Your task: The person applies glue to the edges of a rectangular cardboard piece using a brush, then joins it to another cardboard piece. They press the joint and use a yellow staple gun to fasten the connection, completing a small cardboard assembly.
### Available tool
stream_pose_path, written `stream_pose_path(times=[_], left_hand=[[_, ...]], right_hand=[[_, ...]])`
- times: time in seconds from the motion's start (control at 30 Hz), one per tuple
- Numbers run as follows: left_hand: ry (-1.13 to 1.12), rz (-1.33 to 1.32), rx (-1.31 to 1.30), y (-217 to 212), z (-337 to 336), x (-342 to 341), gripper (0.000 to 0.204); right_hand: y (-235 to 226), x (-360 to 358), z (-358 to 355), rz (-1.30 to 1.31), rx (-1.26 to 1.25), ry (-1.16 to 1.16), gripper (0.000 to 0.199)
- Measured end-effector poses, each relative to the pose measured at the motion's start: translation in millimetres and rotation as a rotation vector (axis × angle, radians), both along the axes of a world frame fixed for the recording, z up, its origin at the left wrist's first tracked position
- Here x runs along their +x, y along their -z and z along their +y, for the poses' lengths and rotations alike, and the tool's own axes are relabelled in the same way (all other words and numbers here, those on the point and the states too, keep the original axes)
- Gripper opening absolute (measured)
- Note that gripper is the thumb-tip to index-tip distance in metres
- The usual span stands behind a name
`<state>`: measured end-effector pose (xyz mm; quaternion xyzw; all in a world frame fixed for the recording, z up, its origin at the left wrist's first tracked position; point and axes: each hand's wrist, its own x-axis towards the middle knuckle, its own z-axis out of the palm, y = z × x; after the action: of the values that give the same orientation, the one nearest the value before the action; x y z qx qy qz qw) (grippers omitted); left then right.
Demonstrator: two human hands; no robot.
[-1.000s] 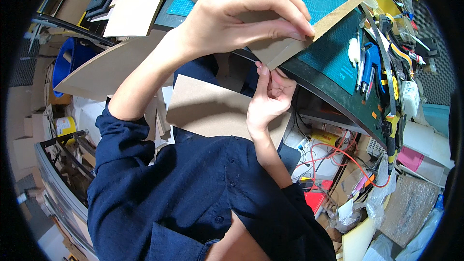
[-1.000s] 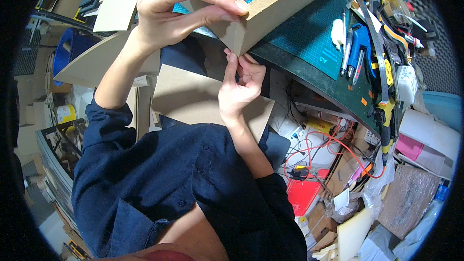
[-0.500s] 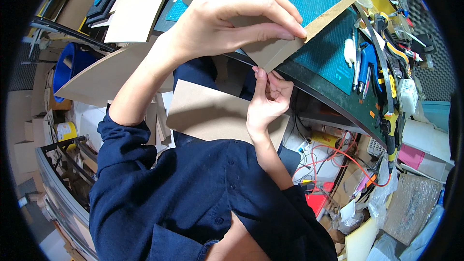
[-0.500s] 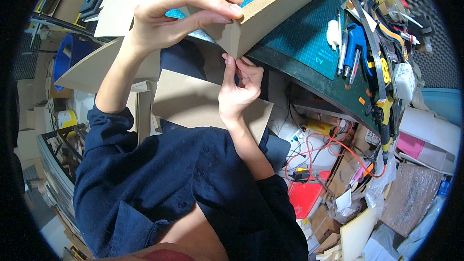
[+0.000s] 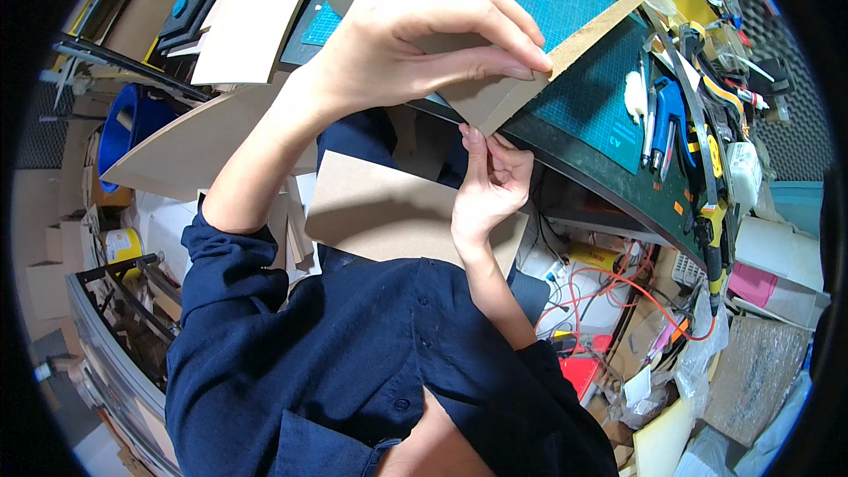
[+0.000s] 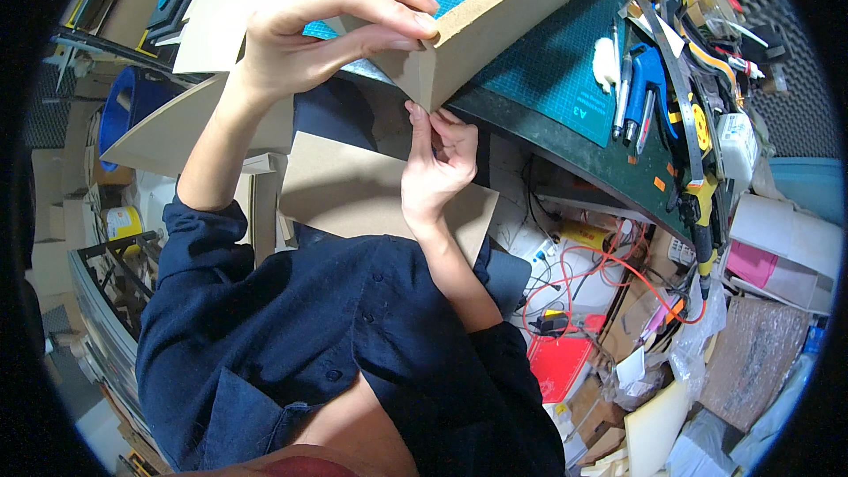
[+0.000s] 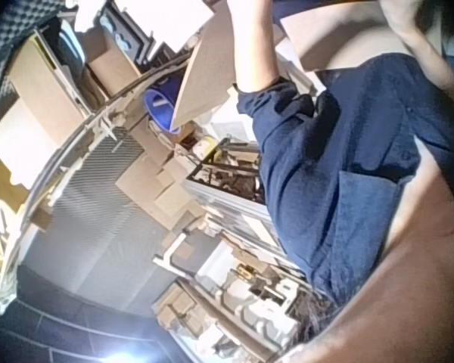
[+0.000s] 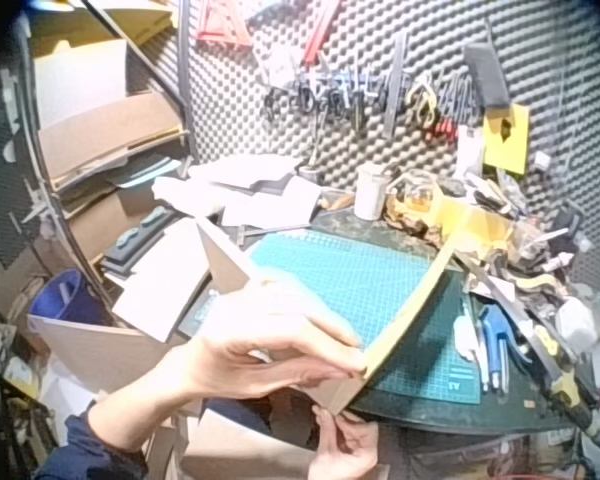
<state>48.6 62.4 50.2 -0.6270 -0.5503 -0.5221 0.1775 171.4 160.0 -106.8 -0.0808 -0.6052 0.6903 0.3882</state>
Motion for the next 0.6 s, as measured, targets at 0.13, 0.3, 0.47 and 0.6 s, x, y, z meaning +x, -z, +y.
stream_pose_path(times=[0.13, 0.3, 0.47, 0.6], left_hand=[[0.019, -0.077, 0.045, 5.0, 2.7, 2.3, 0.02], [-0.044, -0.047, 0.032, 8.0, 1.2, 4.6, 0.019], [-0.054, -0.037, 0.017, 9.2, 1.8, 3.2, 0.02], [-0.078, 0.0, 0.027, 8.6, 2.7, 3.1, 0.02]], right_hand=[[-2.6, -1.3, -1.5, 0.031, -0.047, -0.009, 0.019], [-7.0, 1.9, 0.3, -0.053, -0.098, -0.047, 0.018], [-13.1, 8.6, 8.2, -0.18, -0.207, -0.117, 0.017], [-15.3, 8.3, 9.6, -0.149, -0.246, -0.136, 0.023]])
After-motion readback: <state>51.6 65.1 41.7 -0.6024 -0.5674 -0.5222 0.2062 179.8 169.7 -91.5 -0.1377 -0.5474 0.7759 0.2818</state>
